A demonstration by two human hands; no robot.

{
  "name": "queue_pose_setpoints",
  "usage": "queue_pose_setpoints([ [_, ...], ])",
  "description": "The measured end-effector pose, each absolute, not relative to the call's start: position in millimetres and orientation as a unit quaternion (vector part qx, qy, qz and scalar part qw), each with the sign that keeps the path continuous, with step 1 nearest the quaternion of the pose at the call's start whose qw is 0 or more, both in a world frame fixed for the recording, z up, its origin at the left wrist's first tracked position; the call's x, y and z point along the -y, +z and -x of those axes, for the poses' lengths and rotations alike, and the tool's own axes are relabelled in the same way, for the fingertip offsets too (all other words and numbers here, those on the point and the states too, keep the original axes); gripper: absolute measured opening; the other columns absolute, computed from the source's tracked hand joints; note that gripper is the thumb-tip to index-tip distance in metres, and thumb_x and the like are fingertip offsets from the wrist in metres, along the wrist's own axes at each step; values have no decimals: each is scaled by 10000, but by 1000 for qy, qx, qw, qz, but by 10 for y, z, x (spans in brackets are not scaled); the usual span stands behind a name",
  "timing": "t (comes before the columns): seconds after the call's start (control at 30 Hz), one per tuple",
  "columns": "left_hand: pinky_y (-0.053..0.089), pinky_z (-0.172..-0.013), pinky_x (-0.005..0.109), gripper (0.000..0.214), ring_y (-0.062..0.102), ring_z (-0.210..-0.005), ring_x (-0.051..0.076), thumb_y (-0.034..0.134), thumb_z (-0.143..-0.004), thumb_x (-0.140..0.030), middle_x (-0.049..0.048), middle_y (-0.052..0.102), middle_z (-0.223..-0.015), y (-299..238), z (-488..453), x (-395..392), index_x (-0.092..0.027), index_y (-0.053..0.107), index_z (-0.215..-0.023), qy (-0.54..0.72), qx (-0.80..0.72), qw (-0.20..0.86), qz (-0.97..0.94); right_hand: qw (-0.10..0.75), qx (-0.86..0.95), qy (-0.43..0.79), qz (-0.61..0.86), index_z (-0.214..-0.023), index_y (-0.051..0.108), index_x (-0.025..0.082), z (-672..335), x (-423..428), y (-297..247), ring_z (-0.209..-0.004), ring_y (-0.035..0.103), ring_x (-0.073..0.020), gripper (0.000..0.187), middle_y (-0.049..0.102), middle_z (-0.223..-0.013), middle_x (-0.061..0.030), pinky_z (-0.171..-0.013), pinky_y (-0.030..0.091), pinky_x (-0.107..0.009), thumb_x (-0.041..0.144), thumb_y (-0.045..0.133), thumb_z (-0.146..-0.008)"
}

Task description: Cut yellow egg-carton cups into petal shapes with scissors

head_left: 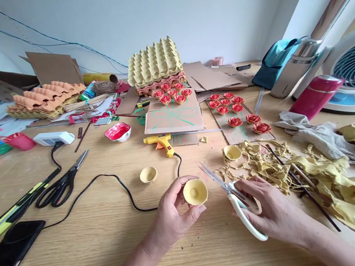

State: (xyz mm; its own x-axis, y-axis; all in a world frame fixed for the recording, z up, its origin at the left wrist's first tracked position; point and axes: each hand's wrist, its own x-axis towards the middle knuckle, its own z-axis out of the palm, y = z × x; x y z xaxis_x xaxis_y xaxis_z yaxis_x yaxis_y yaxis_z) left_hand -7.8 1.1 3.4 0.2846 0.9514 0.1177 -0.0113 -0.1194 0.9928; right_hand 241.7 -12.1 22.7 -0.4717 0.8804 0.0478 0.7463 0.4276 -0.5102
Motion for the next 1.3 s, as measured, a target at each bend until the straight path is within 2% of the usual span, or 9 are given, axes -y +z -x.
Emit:
queue_pose_setpoints([
  [0.13,506,-944,295,465,586,-1108,219,744,-797,-281,106,565,-1238,82,77,13,-187,556,-1213,450,-399,562,-568,163,832,214,485,-792,437,215,-2420,121,217,-671,459,-169,177,518,-718,13,-705,362,-318,287,525,-928],
  [0.37,490,-709,242,490,596,-851,144,683,-858,-348,57,563,-1045,112,85,-20,-220,469,-1280,451,-367,636,-507,184,834,208,478,-797,432,210,-2444,112,177,-659,445,-156,198,512,-729,19,-741,364,-331,310,517,-945],
  [0.5,476,-760,227,543,523,-804,111,743,-806,-312,18,527,-951,103,86,-30,-212,500,-1281,456,-396,616,-507,193,830,211,480,-815,457,204,-2444,119,181,-656,446,-161,166,520,-724,12,-721,366,-328,295,497,-949],
  [0.6,479,-809,230,524,516,-831,116,719,-824,-317,28,534,-990,103,87,-19,-205,517,-1295,447,-409,593,-530,208,824,219,480,-816,474,200,-2437,128,191,-665,451,-164,169,526,-725,5,-718,372,-325,301,493,-951],
  [0.77,498,-881,257,505,565,-964,159,716,-812,-267,61,558,-1122,76,83,-13,-212,514,-1272,452,-407,563,-560,251,756,332,506,-818,526,198,-2398,132,222,-679,463,-161,216,532,-725,5,-675,386,-294,353,493,-964],
  [0.9,504,-916,292,452,589,-1034,202,723,-790,-247,90,587,-1170,49,68,-7,-198,541,-1201,440,-398,558,-581,315,674,442,501,-877,550,201,-2353,128,216,-734,495,-162,224,554,-799,-3,-662,402,-273,418,575,-928],
  [1.0,494,-945,314,461,585,-1073,225,725,-779,-235,108,590,-1214,61,51,8,-195,557,-1207,430,-393,557,-592,355,638,490,477,-882,544,208,-2329,128,175,-701,480,-147,266,550,-818,-4,-608,386,-256,458,632,-897],
  [1.17,523,-829,279,471,594,-914,182,722,-771,-235,80,607,-1062,107,30,28,-192,532,-1201,426,-395,551,-599,384,590,552,446,-1041,549,214,-2292,128,124,-662,474,-136,343,575,-829,-9,-553,352,-244,502,654,-887],
  [1.3,521,-801,270,440,600,-911,186,729,-768,-242,86,622,-1054,93,30,20,-183,539,-1160,424,-395,544,-607,396,566,584,427,-1065,552,210,-2274,128,99,-674,479,-130,348,591,-821,-6,-578,365,-241,476,680,-881],
])
